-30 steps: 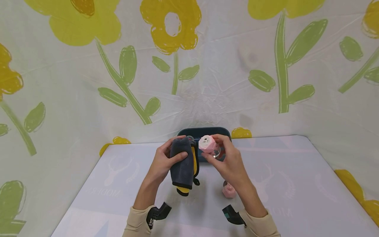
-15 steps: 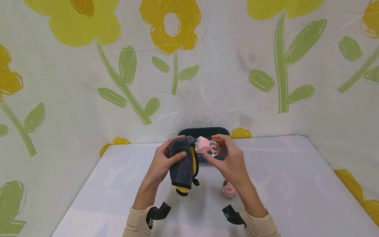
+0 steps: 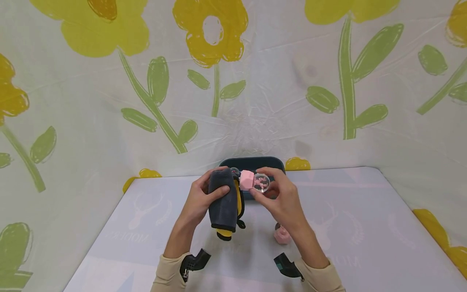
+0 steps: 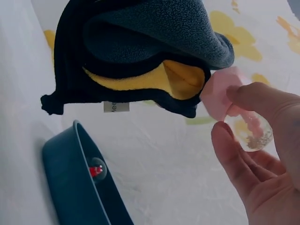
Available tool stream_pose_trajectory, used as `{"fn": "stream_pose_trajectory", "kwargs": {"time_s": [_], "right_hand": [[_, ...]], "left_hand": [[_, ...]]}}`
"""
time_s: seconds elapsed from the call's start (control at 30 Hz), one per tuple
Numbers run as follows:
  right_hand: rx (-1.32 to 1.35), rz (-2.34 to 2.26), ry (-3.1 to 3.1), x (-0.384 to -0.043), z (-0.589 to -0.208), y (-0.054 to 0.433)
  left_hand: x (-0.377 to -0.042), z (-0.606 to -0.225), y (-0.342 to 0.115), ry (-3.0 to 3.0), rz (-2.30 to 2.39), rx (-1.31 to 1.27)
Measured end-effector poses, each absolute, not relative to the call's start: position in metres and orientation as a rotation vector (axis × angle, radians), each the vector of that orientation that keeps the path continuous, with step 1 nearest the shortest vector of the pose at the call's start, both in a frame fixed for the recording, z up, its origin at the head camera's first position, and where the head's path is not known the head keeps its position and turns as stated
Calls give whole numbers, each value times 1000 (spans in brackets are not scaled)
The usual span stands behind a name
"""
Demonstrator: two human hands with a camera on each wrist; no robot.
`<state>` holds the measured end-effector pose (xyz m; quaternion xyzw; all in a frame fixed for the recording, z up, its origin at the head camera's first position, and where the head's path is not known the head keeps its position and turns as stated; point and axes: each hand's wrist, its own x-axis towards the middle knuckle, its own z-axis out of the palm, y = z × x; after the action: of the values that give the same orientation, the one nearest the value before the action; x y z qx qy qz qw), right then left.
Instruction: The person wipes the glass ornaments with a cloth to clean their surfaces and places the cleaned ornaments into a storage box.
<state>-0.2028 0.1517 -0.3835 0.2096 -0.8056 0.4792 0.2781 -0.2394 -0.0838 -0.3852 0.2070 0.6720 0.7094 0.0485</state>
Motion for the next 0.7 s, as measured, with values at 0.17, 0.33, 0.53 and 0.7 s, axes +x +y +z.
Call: {"fn": "stream_pose_trajectory", "kwargs": {"time_s": [0.17, 0.33, 0.53, 0.7], "right_hand": [[616, 1286, -2183, -201, -380, 150], [704, 1321, -2199, -201, -379, 150], [775, 1375, -2191, -203, -386, 152], [825, 1323, -2225, -204, -386, 153]], "left_hand": [[-240, -385, -84, 2043, 2178, 616], [-241, -386, -85, 2060, 2205, 591], [-242, -386, -85, 2098, 2216, 525], [-241, -385, -87, 2074, 2243, 506]]}}
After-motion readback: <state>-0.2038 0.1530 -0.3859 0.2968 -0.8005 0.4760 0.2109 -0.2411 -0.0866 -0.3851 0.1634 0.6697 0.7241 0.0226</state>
